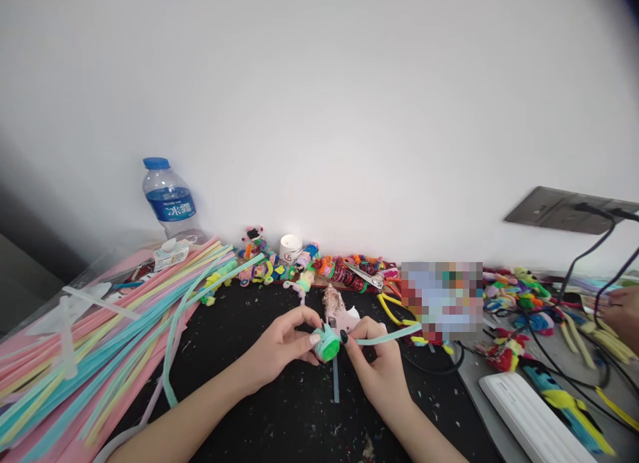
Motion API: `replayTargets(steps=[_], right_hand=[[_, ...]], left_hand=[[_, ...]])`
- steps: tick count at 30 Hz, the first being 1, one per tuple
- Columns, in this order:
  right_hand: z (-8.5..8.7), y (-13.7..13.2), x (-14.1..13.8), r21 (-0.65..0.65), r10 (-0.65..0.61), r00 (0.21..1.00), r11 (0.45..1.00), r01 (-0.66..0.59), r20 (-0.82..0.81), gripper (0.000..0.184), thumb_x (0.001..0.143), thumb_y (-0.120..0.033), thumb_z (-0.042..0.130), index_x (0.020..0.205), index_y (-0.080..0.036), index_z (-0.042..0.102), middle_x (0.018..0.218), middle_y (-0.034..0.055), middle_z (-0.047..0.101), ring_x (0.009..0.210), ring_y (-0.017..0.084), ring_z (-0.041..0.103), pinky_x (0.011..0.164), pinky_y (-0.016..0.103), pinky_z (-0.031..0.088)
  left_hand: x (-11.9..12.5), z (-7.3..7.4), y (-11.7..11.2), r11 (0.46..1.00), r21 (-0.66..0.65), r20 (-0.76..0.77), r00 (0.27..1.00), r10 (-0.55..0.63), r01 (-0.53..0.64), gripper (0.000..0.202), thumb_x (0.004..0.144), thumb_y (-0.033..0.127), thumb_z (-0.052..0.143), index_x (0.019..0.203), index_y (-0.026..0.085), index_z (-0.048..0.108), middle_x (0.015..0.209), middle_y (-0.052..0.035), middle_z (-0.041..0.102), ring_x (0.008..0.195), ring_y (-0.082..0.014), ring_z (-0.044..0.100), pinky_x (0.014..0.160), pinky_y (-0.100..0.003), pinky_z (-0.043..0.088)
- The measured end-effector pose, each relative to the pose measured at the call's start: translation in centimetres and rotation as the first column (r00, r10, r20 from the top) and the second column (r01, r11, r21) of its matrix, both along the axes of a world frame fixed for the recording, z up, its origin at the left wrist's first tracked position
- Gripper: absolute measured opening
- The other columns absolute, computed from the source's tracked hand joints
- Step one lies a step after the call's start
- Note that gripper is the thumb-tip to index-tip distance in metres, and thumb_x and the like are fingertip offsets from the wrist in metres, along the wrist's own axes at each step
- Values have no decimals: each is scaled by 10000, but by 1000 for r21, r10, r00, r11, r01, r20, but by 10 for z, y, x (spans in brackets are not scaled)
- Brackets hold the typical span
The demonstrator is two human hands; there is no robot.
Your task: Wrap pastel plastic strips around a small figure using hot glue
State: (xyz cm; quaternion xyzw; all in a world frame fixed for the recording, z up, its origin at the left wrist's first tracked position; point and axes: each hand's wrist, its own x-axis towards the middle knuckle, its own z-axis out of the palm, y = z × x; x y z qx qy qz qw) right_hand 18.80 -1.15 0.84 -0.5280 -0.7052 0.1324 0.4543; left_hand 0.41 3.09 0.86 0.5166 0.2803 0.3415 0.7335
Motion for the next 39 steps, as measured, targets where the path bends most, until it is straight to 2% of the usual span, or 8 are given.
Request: replayTargets(steps=[6, 13, 19, 24, 30, 39], right_hand=[[0, 0, 0, -7, 7, 1000, 1000, -6, 10, 228, 837, -206, 494, 611, -192, 466, 572, -36, 457, 519, 117, 426, 532, 249, 310], [0, -1, 0, -26, 9, 1000, 1000, -9, 5, 230, 840, -208, 499, 614, -190, 464, 574, -37, 451, 515, 116, 423, 529, 248, 312], [-1, -1, -1, -21, 35, 999, 999, -35, -8, 219, 840, -208, 502, 623, -191, 483, 582, -25, 476, 531, 124, 448, 521, 251, 331], [-1, -1, -1, -15, 48, 999, 999, -48, -1, 218, 841, -208, 502, 625, -192, 480, 590, -21, 485, 539, 128, 456, 524, 253, 336], [-2, -1, -2, -19, 71, 997, 997, -71, -8, 219, 846, -208, 504, 631, -191, 469, 596, -23, 480, 547, 129, 453, 537, 255, 329], [-1, -1, -2, -32, 85, 996, 996, -86, -21, 220, 850, -201, 497, 635, -193, 454, 601, -24, 465, 550, 130, 439, 535, 251, 315]], left_hand=[[2, 0, -1, 995, -95, 10, 1000, -20, 21, 292, 772, 333, 626, 1024, 194, 574, 893, -13, 550, 579, -101, 564, 604, -292, 478], [2, 0, -2, 985, -154, 96, 993, -63, 77, 231, 766, 288, 635, 944, 152, 582, 777, 5, 528, 535, -63, 460, 542, -229, 403], [1, -1, -1, 978, -176, 119, 989, -88, 109, 165, 740, 226, 603, 884, 162, 553, 794, 3, 553, 503, -59, 466, 524, -222, 386], [2, 1, -1, 988, -122, 45, 995, -86, 91, 236, 713, 296, 660, 847, 163, 518, 762, 16, 549, 488, -54, 469, 499, -208, 375], [2, -5, -1, 997, -25, -10, 998, -70, 69, 258, 709, 296, 678, 834, 167, 493, 712, 38, 535, 471, -52, 465, 475, -201, 354], [2, -4, 0, 998, 10, -67, 996, -63, 64, 256, 715, 287, 676, 820, 166, 478, 694, 35, 549, 455, -47, 444, 462, -200, 342]])
